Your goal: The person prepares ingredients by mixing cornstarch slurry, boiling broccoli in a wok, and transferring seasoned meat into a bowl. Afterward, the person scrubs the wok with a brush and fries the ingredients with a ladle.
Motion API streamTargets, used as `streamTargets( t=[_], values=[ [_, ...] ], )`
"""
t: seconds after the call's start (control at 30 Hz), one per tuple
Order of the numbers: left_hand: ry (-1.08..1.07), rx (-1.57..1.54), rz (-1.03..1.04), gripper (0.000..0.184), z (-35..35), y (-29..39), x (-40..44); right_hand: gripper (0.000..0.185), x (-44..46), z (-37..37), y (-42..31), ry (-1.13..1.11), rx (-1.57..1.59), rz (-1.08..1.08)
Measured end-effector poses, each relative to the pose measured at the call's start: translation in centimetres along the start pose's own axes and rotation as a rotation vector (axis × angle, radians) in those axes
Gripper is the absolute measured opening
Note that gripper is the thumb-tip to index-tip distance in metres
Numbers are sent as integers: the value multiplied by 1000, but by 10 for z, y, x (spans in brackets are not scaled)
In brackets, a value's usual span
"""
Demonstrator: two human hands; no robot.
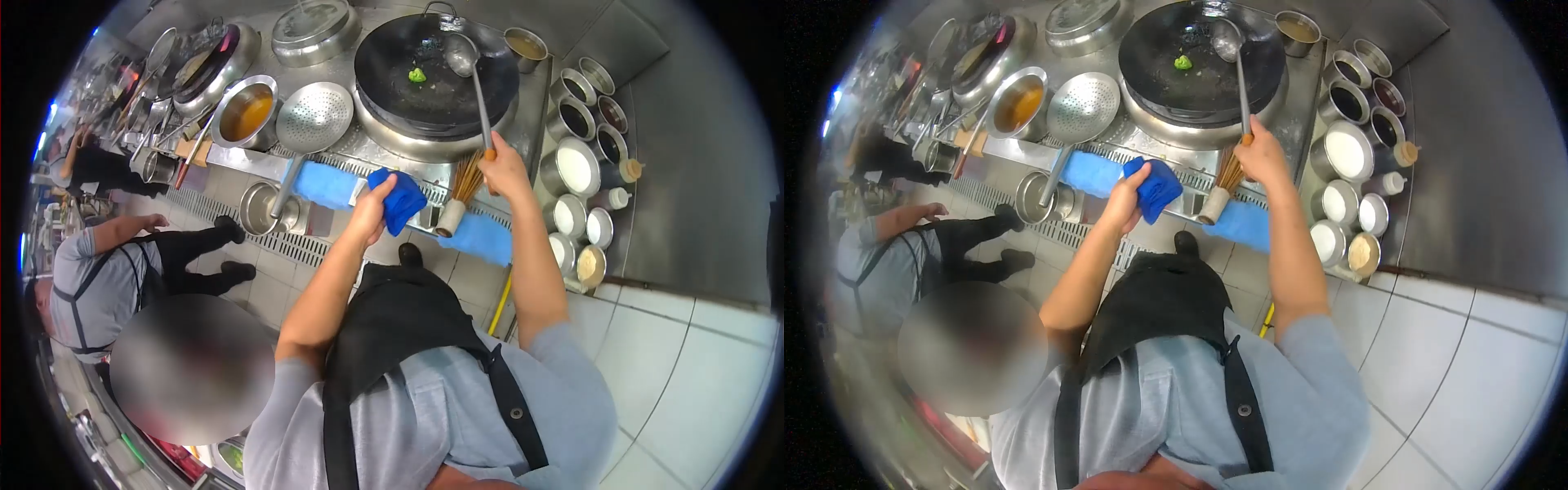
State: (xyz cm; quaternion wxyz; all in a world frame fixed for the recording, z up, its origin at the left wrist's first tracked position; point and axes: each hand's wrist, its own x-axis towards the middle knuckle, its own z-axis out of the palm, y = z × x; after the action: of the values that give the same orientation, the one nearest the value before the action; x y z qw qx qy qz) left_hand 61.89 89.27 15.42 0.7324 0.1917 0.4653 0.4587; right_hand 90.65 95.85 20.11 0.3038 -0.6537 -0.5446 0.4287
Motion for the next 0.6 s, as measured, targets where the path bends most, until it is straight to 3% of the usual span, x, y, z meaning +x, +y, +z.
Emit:
streamTargets(
  t=[0.07,0.17,0.23,0.33,0.47,0.5,0.6],
  values=[
    [-35,21,18,40,17,-3,15,77,22,-2,4,29,-159,5],
    [-39,211,4,50,24,-8,11,72,16,-15,-1,-334,140,3],
    [22,213,-2,44,24,-8,-9,73,-3,-20,-5,-554,744,162],
    [128,123,-44,42,-3,-20,-27,76,-32,-29,-29,-697,962,145],
    [236,33,-68,44,-49,-48,-52,80,-77,-14,-66,-834,940,81],
    [272,33,-73,46,-38,-35,-67,81,-87,-10,-78,-779,838,50],
    [230,205,-5,49,-39,-19,-97,82,-113,15,-94,-828,660,-44]
  ],
)
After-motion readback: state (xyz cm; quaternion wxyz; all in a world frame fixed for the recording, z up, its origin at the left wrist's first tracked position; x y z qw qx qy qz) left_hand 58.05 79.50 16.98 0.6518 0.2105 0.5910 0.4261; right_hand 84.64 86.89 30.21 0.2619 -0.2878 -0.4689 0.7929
